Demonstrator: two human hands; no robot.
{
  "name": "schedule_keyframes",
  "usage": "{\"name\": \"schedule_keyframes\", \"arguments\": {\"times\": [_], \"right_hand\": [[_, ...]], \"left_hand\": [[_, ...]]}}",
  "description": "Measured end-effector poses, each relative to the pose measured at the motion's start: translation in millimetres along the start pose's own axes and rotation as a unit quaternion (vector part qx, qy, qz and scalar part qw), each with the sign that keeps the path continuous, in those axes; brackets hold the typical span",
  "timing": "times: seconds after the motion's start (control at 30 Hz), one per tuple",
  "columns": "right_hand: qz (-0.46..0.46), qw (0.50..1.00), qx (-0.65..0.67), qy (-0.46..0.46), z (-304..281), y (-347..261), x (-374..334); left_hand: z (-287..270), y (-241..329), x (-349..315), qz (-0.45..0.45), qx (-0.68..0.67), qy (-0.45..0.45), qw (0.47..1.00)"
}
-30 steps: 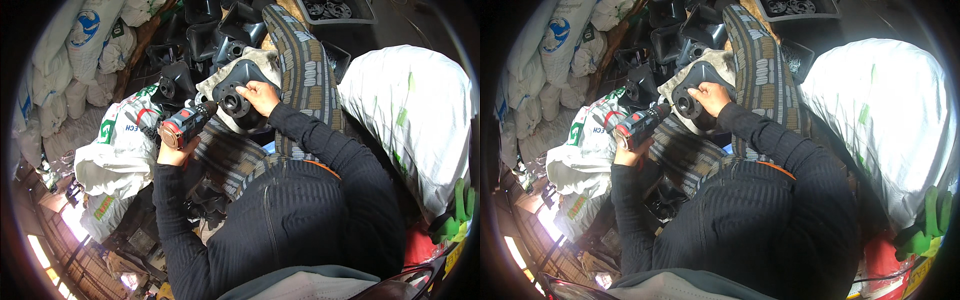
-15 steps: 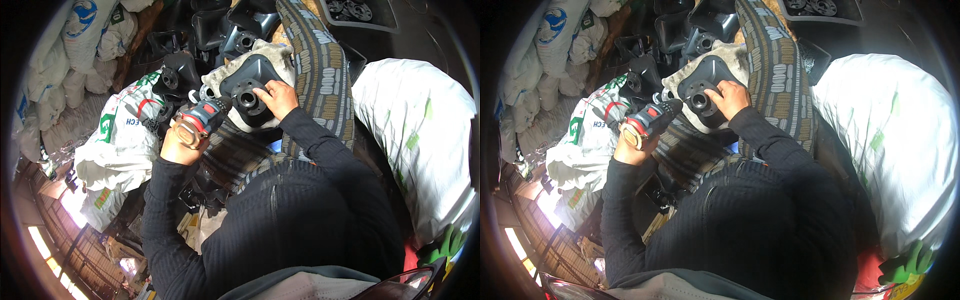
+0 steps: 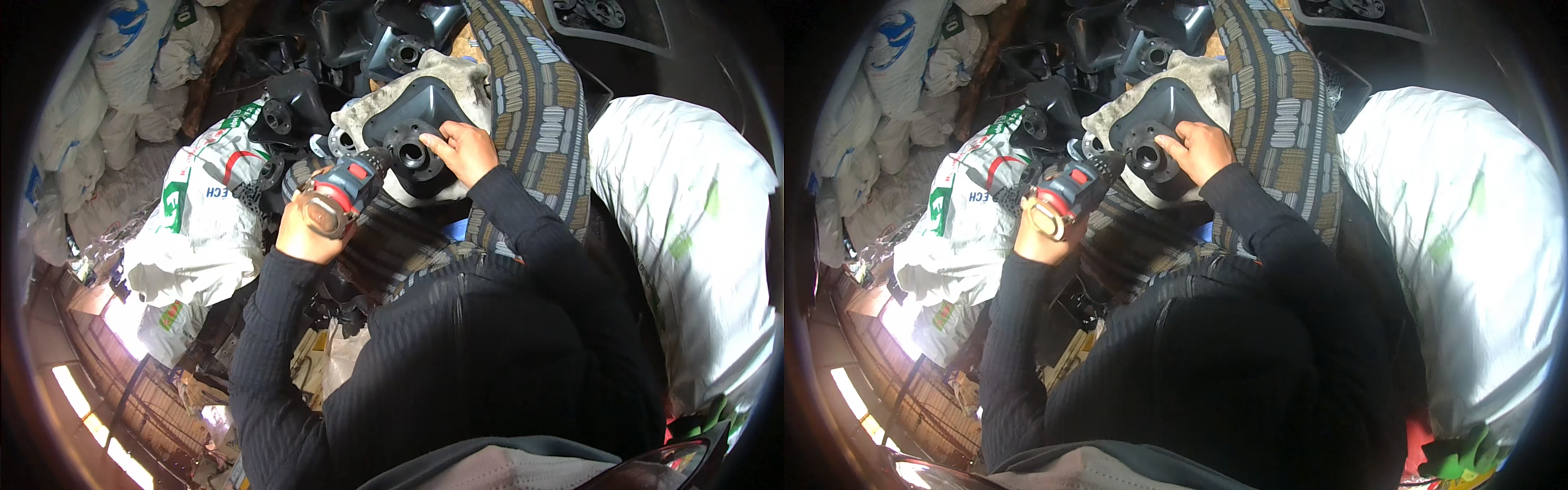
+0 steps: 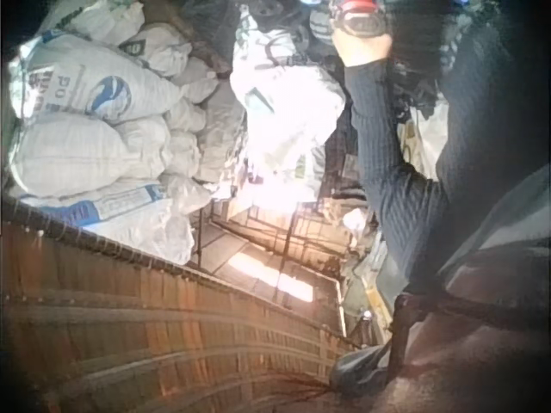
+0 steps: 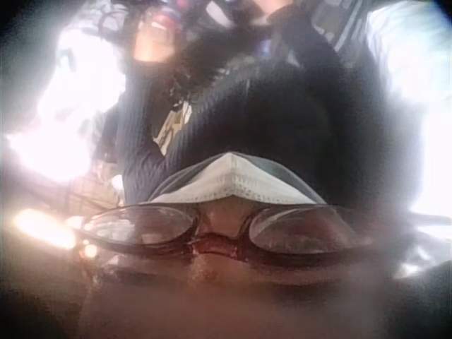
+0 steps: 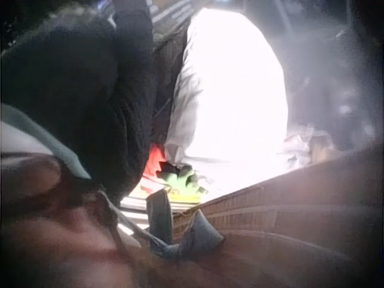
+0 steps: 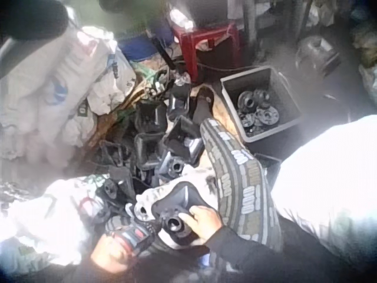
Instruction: The person uses a cordless drill to fasten screws into black plastic parts held on their lap. They repeatedly pick up parts, align them, drive screws, and place finished units into a white sack.
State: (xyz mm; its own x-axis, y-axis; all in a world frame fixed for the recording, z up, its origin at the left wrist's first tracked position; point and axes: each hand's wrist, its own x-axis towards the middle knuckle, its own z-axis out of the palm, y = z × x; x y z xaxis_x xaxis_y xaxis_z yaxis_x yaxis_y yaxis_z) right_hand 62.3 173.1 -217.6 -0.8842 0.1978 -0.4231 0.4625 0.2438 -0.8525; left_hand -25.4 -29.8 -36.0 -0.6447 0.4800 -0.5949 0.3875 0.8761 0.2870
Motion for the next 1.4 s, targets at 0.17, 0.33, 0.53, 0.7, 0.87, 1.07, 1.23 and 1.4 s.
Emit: {"name": "schedule_keyframes", "arguments": {"times": [0.17, 0.33, 0.53, 0.7, 0.87, 1.07, 1.23, 1.4], "right_hand": [[0.053, 0.992, 0.110, -0.039, -11.5, 0.8, -2.1], [0.095, 0.794, 0.562, -0.214, -47.9, 16.1, -31.4], [0.035, 0.796, 0.529, -0.292, -57.3, 3.6, -67.9], [0.022, 0.800, 0.486, -0.352, -55.2, -5.0, -73.1], [0.028, 0.817, 0.437, -0.374, -59.8, -10.2, -72.9], [0.008, 0.842, 0.283, -0.460, -68.1, -18.1, -62.3], [0.037, 0.779, 0.337, -0.527, -70.6, -18.2, -47.9], [0.081, 0.792, 0.386, -0.466, -64.1, -9.2, -50.6]], "left_hand": [[7.5, 10.5, -23.9, 0.040, 0.044, 0.098, 0.993], [10.6, 29.3, -61.6, 0.152, -0.114, 0.164, 0.968], [16.6, 51.9, -85.0, 0.178, -0.122, 0.089, 0.972], [16.6, 59.8, -84.8, 0.181, -0.152, 0.084, 0.968], [13.5, 52.9, -82.3, 0.189, -0.140, 0.069, 0.969], [12.9, 41.4, -83.9, 0.210, -0.106, 0.033, 0.971], [8.3, 38.2, -83.7, 0.223, -0.094, -0.011, 0.970], [11.7, 30.2, -90.4, 0.258, -0.051, 0.036, 0.964]]}}
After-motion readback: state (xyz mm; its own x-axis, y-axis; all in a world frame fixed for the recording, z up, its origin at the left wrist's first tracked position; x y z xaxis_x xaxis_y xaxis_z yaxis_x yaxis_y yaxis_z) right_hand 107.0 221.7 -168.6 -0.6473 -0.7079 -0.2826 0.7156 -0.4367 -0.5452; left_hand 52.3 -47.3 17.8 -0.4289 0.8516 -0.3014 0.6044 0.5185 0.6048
